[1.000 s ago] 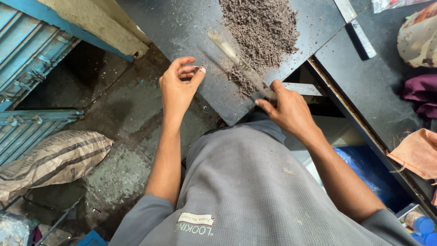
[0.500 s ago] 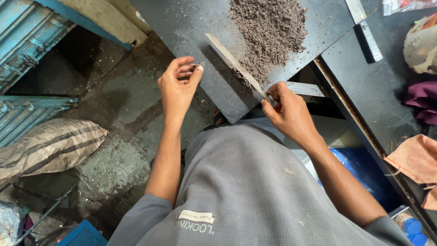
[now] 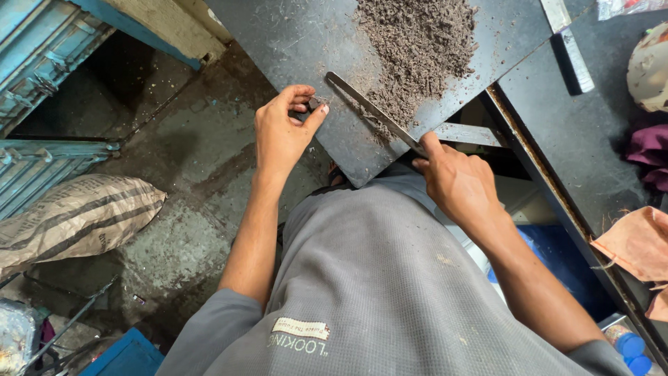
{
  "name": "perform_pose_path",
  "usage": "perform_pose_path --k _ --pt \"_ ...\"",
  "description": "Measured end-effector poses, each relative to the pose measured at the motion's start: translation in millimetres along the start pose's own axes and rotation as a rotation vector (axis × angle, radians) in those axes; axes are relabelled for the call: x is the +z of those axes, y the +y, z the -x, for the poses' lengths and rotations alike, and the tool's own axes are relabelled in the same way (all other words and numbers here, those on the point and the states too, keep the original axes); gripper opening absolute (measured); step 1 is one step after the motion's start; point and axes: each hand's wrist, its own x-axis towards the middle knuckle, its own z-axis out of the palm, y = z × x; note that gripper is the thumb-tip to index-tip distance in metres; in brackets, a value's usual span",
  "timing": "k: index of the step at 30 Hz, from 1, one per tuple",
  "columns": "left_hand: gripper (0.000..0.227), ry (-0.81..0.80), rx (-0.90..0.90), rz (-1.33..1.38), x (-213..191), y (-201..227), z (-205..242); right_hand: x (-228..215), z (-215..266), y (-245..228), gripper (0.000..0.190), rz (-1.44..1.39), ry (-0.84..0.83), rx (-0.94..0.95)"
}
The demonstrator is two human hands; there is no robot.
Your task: The person grates a dark solid material into fine shavings on a metal table using a hand grater. After grating, the person uses the grater to scrape the accumulated shavings into a white bucket.
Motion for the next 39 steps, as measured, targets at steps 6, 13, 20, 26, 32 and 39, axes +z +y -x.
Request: perform_pose_path --k 6,13,20,26,32,39 --pt "0.033 0.006 0.016 -0.054 0 0 0 7 -1 6 0.018 -0.001 -0.11 0.053" --pt "0.032 0.003 0.031 -0.067 1 -1 0 46 -4 17 0.026 0.051 -0.146 -0.056" --pt "0.031 0.005 0.032 -0.092 1 1 1 8 -13 7 0.023 0.047 -0.191 -0.036" --pt "0.03 0.034 0.033 -0.085 3 1 3 19 -3 4 0.022 0.033 -0.291 0.006" --pt "0.031 0.036 0.038 -0.13 5 3 -1 39 -16 4 0.026 0.044 -0.261 -0.045" --pt "0.031 0.038 0.026 -0.149 5 5 2 12 -11 -7 0.029 0.007 -0.374 0.041"
